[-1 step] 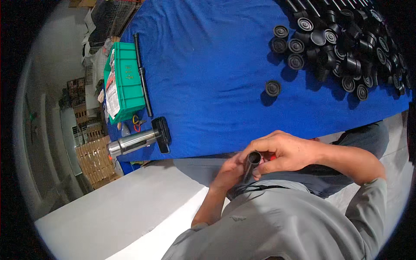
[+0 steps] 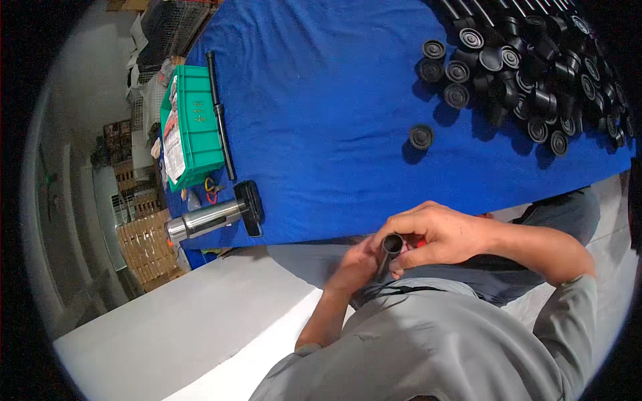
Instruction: The person attaches end caps onto pipes by hand and places the assembled pipes on the table.
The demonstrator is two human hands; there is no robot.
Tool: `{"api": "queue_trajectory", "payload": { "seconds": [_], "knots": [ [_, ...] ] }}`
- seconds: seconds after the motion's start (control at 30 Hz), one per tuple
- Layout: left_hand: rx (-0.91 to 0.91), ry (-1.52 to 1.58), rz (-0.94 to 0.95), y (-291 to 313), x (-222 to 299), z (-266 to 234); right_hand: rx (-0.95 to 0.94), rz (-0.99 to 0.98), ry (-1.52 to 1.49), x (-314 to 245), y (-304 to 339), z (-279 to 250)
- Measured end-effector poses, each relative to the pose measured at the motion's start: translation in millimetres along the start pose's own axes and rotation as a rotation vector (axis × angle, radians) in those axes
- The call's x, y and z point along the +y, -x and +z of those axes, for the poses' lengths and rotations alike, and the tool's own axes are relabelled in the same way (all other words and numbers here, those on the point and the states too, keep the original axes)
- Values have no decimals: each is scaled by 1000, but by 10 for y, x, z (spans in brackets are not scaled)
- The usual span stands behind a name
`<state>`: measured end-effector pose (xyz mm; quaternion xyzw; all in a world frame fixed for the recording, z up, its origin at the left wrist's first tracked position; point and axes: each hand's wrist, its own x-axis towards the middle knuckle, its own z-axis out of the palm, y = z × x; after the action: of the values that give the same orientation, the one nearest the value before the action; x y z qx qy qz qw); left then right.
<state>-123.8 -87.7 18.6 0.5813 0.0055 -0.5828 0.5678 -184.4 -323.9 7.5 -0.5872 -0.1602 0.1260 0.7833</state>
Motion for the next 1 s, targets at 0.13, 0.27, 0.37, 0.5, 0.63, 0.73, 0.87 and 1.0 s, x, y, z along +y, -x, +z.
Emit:
{"api": "queue_trajectory", "payload": {
  "seconds": [0.13,0.27,0.37,0.5,0.63,0.73,0.87,1.0],
  "knots": [
    [-219,126,94,-7,-63,-90,0,43,-104,80,17,36],
    [-78,56,-50,-5,-120,-100,-46,140,-237,81,3,31],
    [32,-44,38,-72,-232,-88,-31,93,-231,158,-1,64],
    [10,-90,50,-35,-309,-206,17,0,-86,160,10,50],
    [-4,-217,15,-7,-260,-242,-46,54,-63,124,7,22],
    [-142,-14,10,-28,-330,-298,-35,-14,37,89,-9,19],
    [-214,163,-10,-105,-398,-296,28,-62,87,127,-6,43],
    [-307,359,27,-38,-256,-250,231,61,-117,13,8,39]
  ]
}}
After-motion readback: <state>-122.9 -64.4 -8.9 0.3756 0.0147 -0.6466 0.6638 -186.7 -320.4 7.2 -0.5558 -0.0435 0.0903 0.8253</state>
